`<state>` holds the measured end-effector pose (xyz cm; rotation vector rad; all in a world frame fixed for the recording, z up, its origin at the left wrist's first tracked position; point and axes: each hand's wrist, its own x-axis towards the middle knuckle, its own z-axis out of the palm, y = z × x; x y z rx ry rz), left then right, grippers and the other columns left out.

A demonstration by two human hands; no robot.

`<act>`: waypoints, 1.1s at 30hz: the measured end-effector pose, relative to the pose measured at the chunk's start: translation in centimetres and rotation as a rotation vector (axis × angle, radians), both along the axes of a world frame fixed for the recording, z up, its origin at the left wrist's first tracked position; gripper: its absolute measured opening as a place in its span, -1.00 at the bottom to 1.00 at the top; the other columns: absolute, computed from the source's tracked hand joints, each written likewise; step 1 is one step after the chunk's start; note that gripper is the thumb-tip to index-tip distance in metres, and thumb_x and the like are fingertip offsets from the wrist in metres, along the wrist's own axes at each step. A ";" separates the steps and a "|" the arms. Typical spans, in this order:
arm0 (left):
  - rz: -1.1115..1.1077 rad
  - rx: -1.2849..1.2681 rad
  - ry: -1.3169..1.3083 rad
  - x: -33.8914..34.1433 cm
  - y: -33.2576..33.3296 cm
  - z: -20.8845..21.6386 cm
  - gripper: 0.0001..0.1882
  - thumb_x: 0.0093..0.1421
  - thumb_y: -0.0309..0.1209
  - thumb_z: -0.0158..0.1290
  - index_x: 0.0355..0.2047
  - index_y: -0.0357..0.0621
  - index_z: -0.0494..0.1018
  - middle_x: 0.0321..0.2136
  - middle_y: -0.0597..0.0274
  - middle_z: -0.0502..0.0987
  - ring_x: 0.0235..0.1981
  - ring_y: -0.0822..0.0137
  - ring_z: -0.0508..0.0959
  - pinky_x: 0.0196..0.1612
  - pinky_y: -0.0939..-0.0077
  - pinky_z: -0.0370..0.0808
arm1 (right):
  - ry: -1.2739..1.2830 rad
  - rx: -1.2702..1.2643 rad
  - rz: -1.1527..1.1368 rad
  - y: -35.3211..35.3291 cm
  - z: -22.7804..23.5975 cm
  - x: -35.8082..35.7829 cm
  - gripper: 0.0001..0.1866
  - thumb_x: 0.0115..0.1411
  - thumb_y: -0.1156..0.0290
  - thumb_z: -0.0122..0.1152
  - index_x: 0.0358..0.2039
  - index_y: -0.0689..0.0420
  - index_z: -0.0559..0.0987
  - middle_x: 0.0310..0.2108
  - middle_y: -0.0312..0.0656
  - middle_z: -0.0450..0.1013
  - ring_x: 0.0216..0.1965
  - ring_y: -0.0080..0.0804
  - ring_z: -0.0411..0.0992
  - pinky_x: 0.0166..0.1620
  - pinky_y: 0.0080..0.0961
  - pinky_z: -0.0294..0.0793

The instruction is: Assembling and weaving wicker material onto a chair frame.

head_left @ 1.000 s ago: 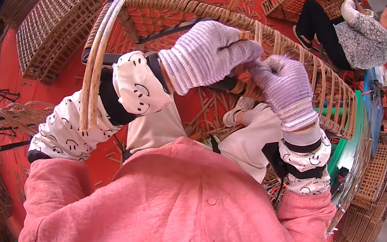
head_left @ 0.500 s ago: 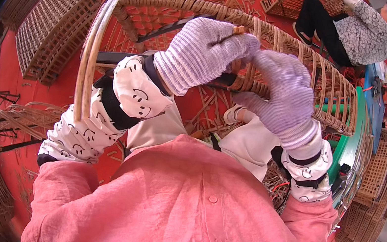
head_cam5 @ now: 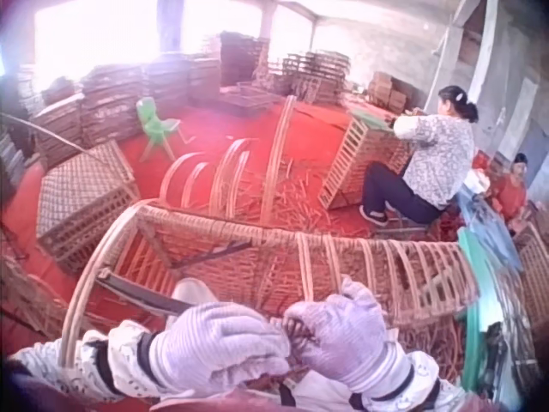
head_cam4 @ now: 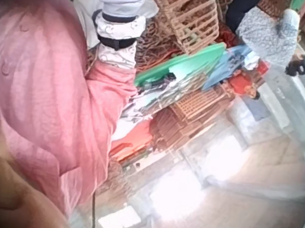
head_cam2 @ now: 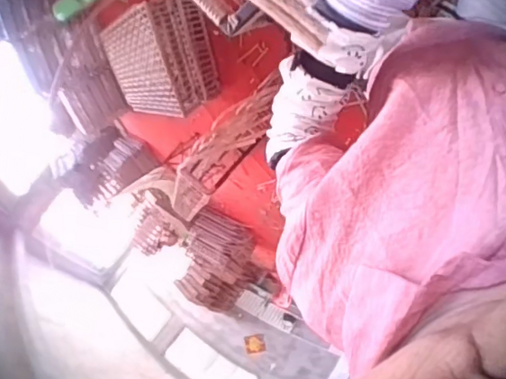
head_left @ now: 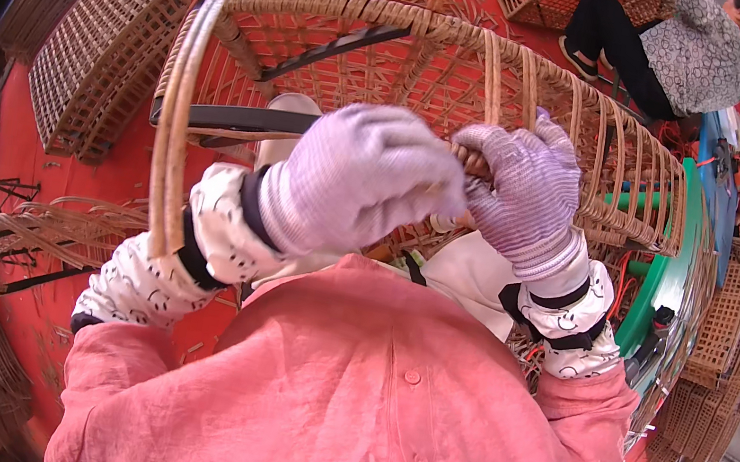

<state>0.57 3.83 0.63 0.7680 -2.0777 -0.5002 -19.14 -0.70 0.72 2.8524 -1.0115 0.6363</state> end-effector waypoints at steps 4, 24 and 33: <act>0.064 -0.151 0.000 0.1 1.0 -1.1 -0.82 0.00 -0.40 0.17 -0.39 -0.22 0.50 -0.41 0.15 0.56 -0.33 0.16 0.57 -0.21 0.38 0.50 | -0.018 -0.020 0.093 -0.3 -0.1 -0.3 -0.60 -0.14 0.18 0.31 -0.23 -0.04 0.51 -0.57 -0.32 0.45 -0.44 -0.37 0.45 0.00 -0.16 0.25; 0.277 -0.334 -0.139 -0.3 2.9 -5.3 -0.72 -0.18 -0.37 0.11 -0.35 0.08 0.53 -0.35 0.40 0.51 -0.28 0.34 0.53 -0.25 0.39 0.49 | -0.115 0.125 0.141 0.0 0.6 0.8 -0.67 -0.06 0.12 0.28 -0.31 0.01 0.53 -0.58 -0.28 0.49 -0.51 -0.35 0.47 -0.16 -0.32 0.29; 0.252 -0.137 -0.105 0.9 3.3 -1.9 -0.85 -0.11 -0.38 0.20 -0.47 -0.04 0.52 -0.52 0.32 0.53 -0.46 0.28 0.54 -0.30 0.40 0.47 | 0.081 -0.214 0.092 -0.1 -1.6 1.6 -0.65 0.01 -0.02 0.18 -0.50 0.01 0.44 -0.73 -0.29 0.34 -0.65 -0.36 0.37 -0.15 -0.31 0.29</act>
